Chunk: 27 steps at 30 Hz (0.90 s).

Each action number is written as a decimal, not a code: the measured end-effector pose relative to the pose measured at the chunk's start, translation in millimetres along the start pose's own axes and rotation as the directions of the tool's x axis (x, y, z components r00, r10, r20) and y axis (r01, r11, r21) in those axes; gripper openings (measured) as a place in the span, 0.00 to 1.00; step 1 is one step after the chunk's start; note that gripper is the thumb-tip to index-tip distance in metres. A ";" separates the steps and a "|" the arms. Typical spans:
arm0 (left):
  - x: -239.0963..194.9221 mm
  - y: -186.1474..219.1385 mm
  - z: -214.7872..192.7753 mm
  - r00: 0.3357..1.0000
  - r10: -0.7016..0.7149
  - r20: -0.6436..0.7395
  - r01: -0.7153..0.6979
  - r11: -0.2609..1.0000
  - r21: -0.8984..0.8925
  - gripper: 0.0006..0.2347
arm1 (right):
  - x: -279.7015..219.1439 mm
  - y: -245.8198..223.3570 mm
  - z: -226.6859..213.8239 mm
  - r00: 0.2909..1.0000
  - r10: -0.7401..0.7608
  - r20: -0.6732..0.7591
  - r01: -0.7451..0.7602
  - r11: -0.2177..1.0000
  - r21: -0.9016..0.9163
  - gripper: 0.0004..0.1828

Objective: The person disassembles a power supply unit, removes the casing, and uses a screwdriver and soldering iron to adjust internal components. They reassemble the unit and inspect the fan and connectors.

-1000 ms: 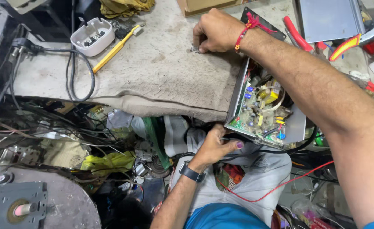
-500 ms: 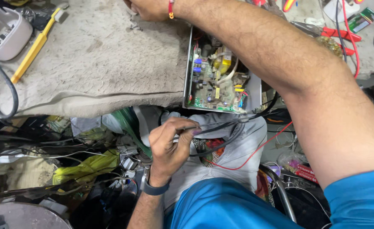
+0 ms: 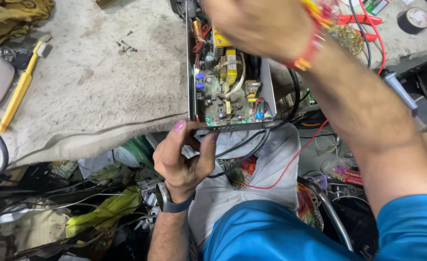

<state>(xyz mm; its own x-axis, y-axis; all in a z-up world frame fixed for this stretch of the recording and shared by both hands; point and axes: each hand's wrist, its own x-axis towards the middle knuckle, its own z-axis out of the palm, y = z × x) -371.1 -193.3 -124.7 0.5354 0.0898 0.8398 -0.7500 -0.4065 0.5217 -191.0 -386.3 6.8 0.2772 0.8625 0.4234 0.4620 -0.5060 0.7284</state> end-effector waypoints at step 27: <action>60.5 -35.5 -6.5 0.808 0.377 0.453 -0.543 0.775 0.323 0.24 | -111.0 -178.9 -44.1 0.407 0.903 0.134 -0.497 0.096 0.862 0.24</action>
<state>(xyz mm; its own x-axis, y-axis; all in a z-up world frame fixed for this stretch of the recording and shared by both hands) -314.6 -167.6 -91.3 0.3260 -0.4929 0.8067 -0.7466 -0.6577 -0.1002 -341.6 -391.3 -146.7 0.6434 -0.1065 0.7581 0.6330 -0.4828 -0.6051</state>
